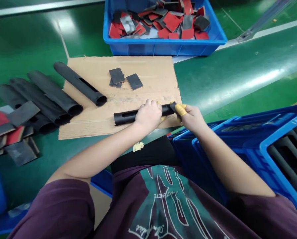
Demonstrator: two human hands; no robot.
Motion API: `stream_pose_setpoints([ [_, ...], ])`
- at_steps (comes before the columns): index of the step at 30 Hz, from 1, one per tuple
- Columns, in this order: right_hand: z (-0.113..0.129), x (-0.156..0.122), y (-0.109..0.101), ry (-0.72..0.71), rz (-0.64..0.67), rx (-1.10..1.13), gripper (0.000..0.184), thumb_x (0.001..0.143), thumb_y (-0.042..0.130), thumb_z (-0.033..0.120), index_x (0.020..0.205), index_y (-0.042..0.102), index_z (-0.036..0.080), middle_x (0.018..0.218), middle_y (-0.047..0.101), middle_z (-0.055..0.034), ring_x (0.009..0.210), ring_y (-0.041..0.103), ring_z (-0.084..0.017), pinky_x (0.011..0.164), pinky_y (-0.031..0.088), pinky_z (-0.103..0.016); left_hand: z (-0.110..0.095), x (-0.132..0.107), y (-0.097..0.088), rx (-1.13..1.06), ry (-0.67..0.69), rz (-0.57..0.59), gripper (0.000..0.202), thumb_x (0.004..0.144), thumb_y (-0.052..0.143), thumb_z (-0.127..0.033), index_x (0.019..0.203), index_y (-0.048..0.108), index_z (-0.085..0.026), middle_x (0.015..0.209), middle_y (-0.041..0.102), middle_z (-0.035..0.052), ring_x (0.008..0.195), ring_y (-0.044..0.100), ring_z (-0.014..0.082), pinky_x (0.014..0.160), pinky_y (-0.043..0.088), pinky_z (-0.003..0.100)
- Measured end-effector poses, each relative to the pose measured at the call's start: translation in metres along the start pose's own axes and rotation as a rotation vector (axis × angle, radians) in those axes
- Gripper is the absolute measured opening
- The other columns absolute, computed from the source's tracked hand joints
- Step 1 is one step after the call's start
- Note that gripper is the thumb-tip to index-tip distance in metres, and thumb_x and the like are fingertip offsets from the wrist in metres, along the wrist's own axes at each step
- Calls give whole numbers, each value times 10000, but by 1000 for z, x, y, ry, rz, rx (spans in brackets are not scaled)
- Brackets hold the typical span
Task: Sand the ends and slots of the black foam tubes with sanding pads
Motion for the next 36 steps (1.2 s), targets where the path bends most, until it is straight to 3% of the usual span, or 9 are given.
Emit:
stream_pose_setpoints([
  [2, 1, 5, -3, 7, -111, 78, 565, 871, 539, 689, 843, 775, 176, 511, 581, 4, 449, 502, -142, 496, 464, -283, 0, 0, 0, -5, -3, -16, 332, 966, 518, -301, 1198, 615, -85, 1162, 641, 199, 1163, 575, 319, 873, 519, 388],
  [5, 0, 1, 4, -58, -207, -15, 416, 859, 598, 524, 1021, 799, 198, 764, 766, -60, 650, 687, -214, 663, 577, -352, 0, 0, 0, -16, -9, -8, 377, 944, 560, -358, 1194, 605, -80, 1149, 644, 204, 1142, 588, 333, 859, 514, 400],
  [8, -2, -13, 11, -112, -164, -219, 391, 854, 578, 424, 1082, 806, 203, 961, 807, -114, 841, 762, -290, 791, 604, -412, -2, 0, 1, -23, -29, 11, 387, 915, 590, -339, 1211, 588, -89, 1141, 651, 197, 1115, 603, 330, 873, 496, 412],
  [12, -2, -26, 10, -98, -39, -390, 432, 909, 514, 400, 1195, 776, 209, 957, 811, -126, 804, 774, -299, 706, 609, -377, -5, 0, 5, -32, -20, 4, 314, 936, 508, -253, 1200, 587, -103, 1122, 660, 196, 1104, 610, 328, 870, 480, 424],
  [15, 4, -20, 8, -109, -3, -497, 432, 920, 531, 365, 1264, 744, 212, 995, 808, -129, 775, 774, -287, 698, 611, -362, -6, 1, 5, -41, -26, 16, 313, 935, 484, -227, 1203, 588, -103, 1131, 662, 200, 1110, 611, 329, 875, 477, 429],
  [19, 12, -6, 14, -122, -49, -531, 413, 930, 531, 335, 1276, 736, 240, 1103, 793, -110, 880, 777, -296, 780, 620, -398, -1, 4, 1, -84, -36, 29, 347, 931, 510, -265, 1232, 593, -113, 1166, 668, 189, 1130, 616, 321, 899, 492, 420],
  [26, 12, -16, 21, -119, -42, -520, 469, 943, 465, 391, 1265, 742, 192, 943, 808, -135, 762, 760, -284, 718, 606, -397, 5, 9, -3, -191, -73, 61, 320, 911, 555, -245, 1201, 643, -143, 1152, 687, 159, 1141, 633, 308, 926, 515, 408],
  [31, 10, -14, 15, -113, -82, -486, 481, 955, 439, 398, 1277, 737, 201, 1032, 800, -135, 772, 754, -276, 722, 598, -390, 5, 9, -3, -204, -83, 50, 313, 903, 591, -243, 1194, 653, -146, 1155, 686, 158, 1151, 633, 316, 926, 522, 411],
  [36, 13, -9, 17, -106, -33, -524, 482, 947, 467, 420, 1269, 742, 190, 864, 792, -134, 742, 743, -285, 732, 593, -414, 4, 10, -4, -203, -87, 71, 313, 918, 570, -234, 1204, 641, -130, 1152, 681, 160, 1142, 638, 311, 923, 522, 409],
])
Point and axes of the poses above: each hand's wrist, its own x-axis towards the middle knuckle, its own y-axis out of the palm, z = x × y, the point moved 1 cm from there along x, towards the middle knuckle
